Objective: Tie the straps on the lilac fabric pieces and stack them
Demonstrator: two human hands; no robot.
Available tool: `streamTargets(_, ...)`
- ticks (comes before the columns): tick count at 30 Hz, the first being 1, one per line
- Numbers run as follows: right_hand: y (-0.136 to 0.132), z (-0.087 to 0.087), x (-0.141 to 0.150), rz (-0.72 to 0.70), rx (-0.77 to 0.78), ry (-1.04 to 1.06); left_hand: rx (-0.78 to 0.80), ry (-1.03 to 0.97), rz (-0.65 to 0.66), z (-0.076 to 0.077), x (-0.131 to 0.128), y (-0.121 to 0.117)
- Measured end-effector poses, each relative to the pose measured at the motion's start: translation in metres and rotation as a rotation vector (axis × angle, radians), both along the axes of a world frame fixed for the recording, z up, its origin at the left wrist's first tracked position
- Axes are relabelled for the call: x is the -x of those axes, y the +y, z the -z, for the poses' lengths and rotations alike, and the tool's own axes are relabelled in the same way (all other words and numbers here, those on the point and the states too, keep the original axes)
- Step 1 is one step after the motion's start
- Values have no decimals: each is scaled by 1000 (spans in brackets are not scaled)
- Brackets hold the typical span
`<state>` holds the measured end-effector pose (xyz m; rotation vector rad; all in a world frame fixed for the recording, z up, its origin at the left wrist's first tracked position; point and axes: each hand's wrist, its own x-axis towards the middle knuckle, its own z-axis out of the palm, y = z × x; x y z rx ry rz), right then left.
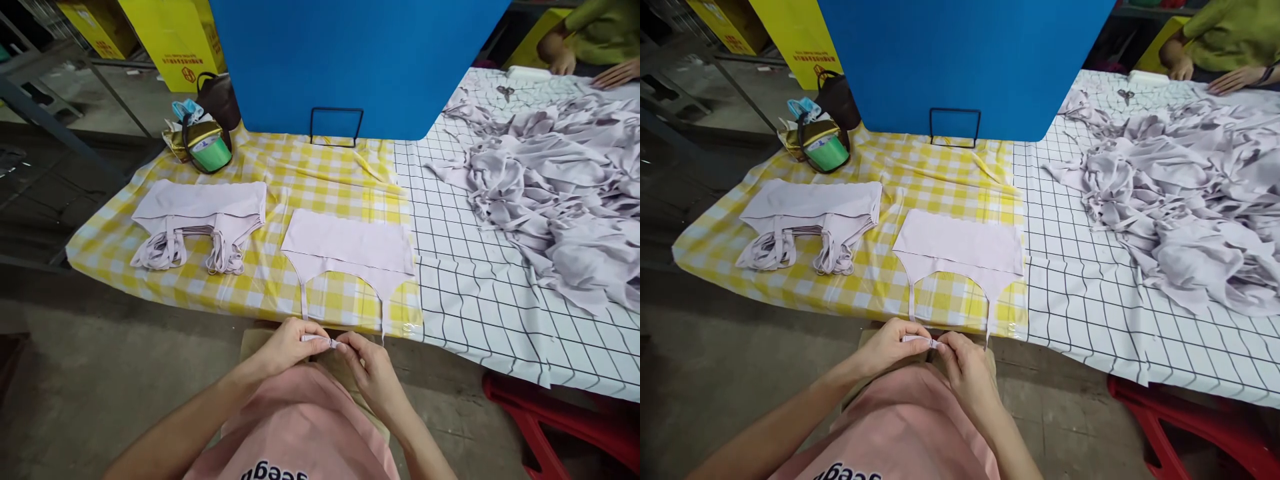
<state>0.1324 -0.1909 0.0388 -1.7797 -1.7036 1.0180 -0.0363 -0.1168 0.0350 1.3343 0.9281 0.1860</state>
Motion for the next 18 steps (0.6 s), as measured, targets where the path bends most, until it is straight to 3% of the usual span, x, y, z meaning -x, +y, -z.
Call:
streamTargets(8,-3,4,0,64,-66,-32,-196,87,-27,-11,-4,-1)
streamTargets(18,-4,5,4,5,-154,-116,-428,251,107,-16,-2,-8)
